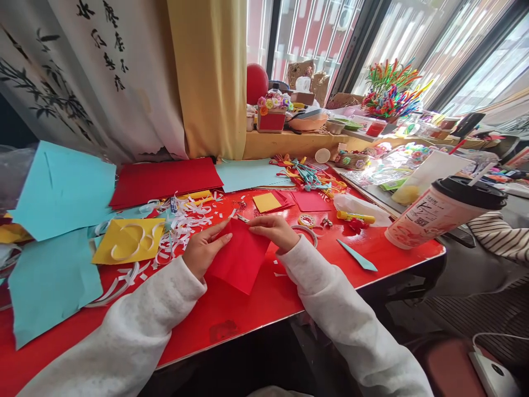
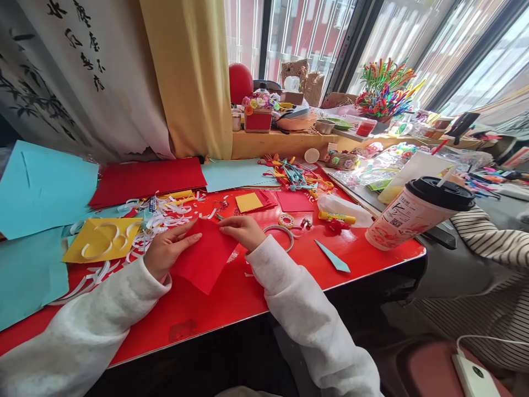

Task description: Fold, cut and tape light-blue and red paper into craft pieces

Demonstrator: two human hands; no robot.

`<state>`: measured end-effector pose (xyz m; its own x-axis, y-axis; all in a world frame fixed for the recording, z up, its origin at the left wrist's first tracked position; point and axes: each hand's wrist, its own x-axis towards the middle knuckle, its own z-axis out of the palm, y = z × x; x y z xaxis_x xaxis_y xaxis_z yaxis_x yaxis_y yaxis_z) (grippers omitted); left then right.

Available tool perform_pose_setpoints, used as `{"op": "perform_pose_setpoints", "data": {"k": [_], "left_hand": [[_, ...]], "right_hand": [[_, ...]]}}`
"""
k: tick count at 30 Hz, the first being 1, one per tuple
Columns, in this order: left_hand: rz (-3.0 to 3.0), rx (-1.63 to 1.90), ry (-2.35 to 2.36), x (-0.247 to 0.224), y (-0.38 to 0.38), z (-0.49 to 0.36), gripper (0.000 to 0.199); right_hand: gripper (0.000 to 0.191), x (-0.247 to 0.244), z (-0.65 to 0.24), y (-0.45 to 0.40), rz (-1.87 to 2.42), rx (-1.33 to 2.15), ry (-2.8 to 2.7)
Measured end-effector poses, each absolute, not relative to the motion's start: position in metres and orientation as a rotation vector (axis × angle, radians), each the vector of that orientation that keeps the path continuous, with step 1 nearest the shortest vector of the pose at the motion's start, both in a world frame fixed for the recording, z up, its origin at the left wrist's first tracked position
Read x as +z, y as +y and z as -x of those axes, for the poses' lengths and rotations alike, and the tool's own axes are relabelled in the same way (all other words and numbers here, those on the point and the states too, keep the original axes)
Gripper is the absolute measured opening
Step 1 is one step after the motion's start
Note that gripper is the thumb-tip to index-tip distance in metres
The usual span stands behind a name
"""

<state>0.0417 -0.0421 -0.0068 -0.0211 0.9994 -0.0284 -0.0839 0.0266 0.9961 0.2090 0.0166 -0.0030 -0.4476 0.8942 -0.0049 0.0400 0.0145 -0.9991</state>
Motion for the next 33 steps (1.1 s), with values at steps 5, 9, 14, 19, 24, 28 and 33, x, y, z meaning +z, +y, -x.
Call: {"op": "perform_pose_setpoints", "data": {"k": [5,9,14,19,24,28,33], "left_hand": [[-1.290,1.156,1.225,-0.005,-0.043,-0.037,0.026],[-1.393,1.052,1.287,0.000,-0.046,-0.036,0.028],[-1.453,1.069,1.287,0.007,-0.048,-0.039,0.029],[-1.431,1.045,1.259,0.001,-0.043,-0.039,0.033],[-1.446,1.058,1.261,-0.007,-0.039,-0.038,0.034],[-1.512,1.076,1.325,-0.007,-0.040,-0.039,0.031],[-1.473,0.854,1.272,-0.004,-0.042,-0.037,0.030]], "right_hand": [[0.026,0.001,-0.211,0.012,0.958,1.475,-1.682],[0.037,0.000,-0.209,0.009,1.038,1.528,-1.615],[0.029,-0.006,-0.208,0.013,0.943,1.516,-1.634],[0.029,-0.009,-0.210,0.014,0.813,1.596,-1.730],[0.033,-0.008,-0.212,0.010,0.851,1.648,-1.831],[0.031,-0.005,-0.213,0.008,0.855,1.560,-1.918],[0.034,-0.006,-0.214,0.009,0.905,1.499,-1.929]]}}
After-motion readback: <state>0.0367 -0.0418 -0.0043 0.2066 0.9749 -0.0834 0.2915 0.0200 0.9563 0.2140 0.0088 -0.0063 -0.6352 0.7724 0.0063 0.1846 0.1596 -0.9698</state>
